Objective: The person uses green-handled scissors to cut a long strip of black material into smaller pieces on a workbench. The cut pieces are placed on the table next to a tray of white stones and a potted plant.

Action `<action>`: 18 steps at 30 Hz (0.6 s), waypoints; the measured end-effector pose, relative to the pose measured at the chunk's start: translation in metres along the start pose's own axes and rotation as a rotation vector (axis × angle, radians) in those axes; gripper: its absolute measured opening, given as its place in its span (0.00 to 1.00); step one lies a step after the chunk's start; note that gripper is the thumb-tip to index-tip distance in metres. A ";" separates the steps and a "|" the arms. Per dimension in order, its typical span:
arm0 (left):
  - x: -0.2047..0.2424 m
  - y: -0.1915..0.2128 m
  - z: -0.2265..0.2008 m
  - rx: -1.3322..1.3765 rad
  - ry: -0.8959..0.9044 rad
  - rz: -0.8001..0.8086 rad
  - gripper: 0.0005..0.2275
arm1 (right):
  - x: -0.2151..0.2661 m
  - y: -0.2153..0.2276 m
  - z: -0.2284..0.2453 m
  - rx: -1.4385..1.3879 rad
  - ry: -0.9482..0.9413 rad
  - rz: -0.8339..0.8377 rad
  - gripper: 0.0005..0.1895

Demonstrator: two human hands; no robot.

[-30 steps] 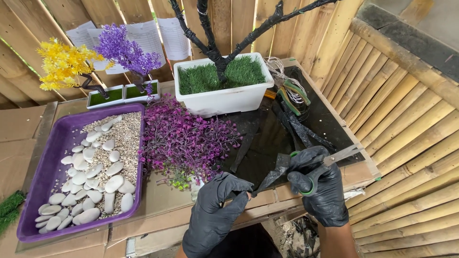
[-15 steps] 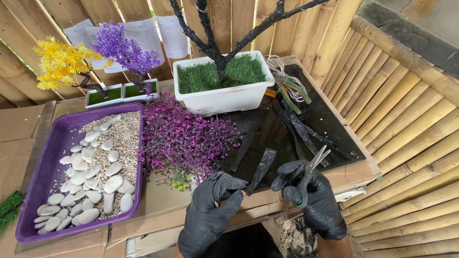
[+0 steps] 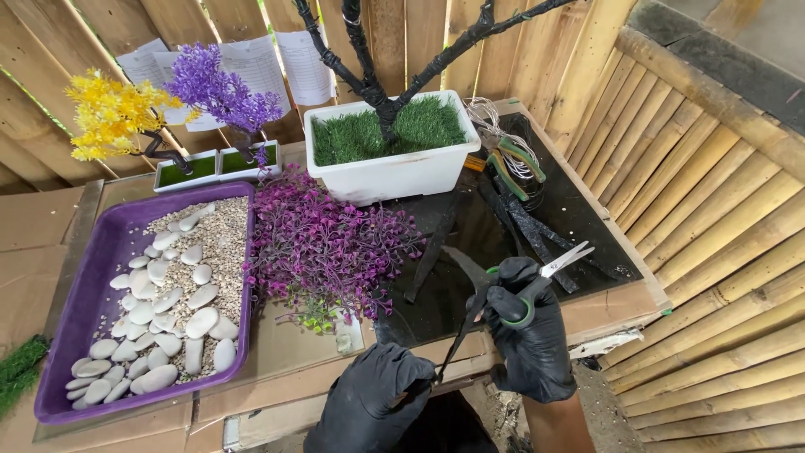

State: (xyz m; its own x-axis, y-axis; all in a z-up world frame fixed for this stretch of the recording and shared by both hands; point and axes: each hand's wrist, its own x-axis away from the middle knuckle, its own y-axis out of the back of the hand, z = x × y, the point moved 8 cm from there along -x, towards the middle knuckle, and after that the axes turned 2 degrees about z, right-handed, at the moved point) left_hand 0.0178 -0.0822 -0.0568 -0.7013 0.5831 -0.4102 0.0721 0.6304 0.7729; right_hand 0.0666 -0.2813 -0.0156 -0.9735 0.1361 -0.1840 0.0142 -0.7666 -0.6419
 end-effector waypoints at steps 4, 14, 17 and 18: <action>0.015 -0.009 0.021 -0.021 0.064 0.003 0.07 | 0.002 0.014 -0.005 -0.199 0.001 0.002 0.18; -0.011 0.036 -0.018 0.245 0.238 0.225 0.18 | 0.012 -0.016 0.034 0.183 0.229 0.025 0.14; -0.035 0.071 -0.029 0.423 0.437 0.054 0.26 | 0.013 -0.021 0.035 0.344 0.222 0.102 0.20; -0.044 0.084 -0.032 0.498 0.452 -0.074 0.26 | 0.013 -0.033 0.037 0.387 0.206 0.174 0.18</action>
State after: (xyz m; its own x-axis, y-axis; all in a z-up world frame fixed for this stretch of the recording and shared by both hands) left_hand 0.0323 -0.0707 0.0417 -0.9367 0.3264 -0.1270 0.2551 0.8843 0.3911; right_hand 0.0444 -0.2774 0.0312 -0.8978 0.0763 -0.4337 0.0492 -0.9614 -0.2708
